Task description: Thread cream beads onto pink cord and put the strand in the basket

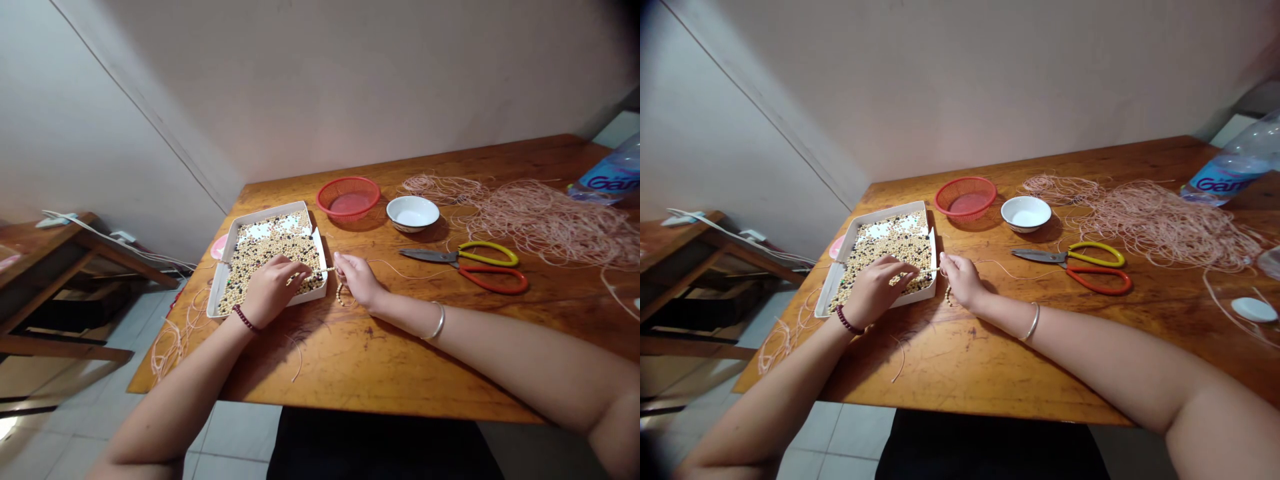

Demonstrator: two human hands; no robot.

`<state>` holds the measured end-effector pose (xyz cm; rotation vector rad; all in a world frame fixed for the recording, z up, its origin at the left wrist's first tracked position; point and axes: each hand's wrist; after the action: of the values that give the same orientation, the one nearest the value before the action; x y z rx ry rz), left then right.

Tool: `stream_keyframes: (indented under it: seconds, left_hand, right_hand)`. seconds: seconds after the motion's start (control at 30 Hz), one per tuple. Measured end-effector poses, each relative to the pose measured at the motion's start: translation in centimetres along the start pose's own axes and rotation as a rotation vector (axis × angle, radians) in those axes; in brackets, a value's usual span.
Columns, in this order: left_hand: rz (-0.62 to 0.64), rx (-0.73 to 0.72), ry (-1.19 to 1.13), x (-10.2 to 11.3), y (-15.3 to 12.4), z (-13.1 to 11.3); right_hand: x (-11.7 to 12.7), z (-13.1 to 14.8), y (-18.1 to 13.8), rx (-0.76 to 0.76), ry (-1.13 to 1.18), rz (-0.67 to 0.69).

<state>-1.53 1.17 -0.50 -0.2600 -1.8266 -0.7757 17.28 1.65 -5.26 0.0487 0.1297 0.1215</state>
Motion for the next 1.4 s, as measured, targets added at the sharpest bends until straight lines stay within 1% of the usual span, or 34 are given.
stream_keyframes:
  seconds: [0.23, 0.4, 0.7, 0.97, 1.27, 1.4]
  left_hand:
    - [-0.014, -0.015, -0.003, 0.03, 0.04, -0.11]
    - [-0.017, -0.009, 0.001, 0.01, -0.05, -0.09]
    - [0.014, -0.024, -0.003, 0.1, -0.05, -0.03]
    - [0.012, -0.05, 0.023, 0.11, -0.05, 0.12]
    - [0.046, -0.046, 0.029, 0.3, 0.02, 0.13]
    - [0.058, -0.057, 0.034, 0.37, -0.14, 0.24]
  right_hand:
    - [-0.03, -0.31, -0.17, 0.036, -0.049, 0.007]
    - [-0.04, -0.52, -0.16, 0.035, -0.068, -0.002]
    - [0.0, -0.41, -0.22, 0.036, -0.051, -0.002]
    - [-0.04, -0.22, -0.16, 0.039, -0.048, -0.016]
    - [0.0, -0.19, -0.21, 0.008, -0.025, -0.03]
    - [0.0, -0.14, -0.27, -0.041, -0.004, -0.029]
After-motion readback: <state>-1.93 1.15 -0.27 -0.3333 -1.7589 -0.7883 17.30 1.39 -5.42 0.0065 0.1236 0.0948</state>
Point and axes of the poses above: each hand's wrist, its own y-axis towards the middle knuckle, its own x-axis out of the back of the hand, z = x × y, and after that the axes turned 7 degrees about -y, right-handed
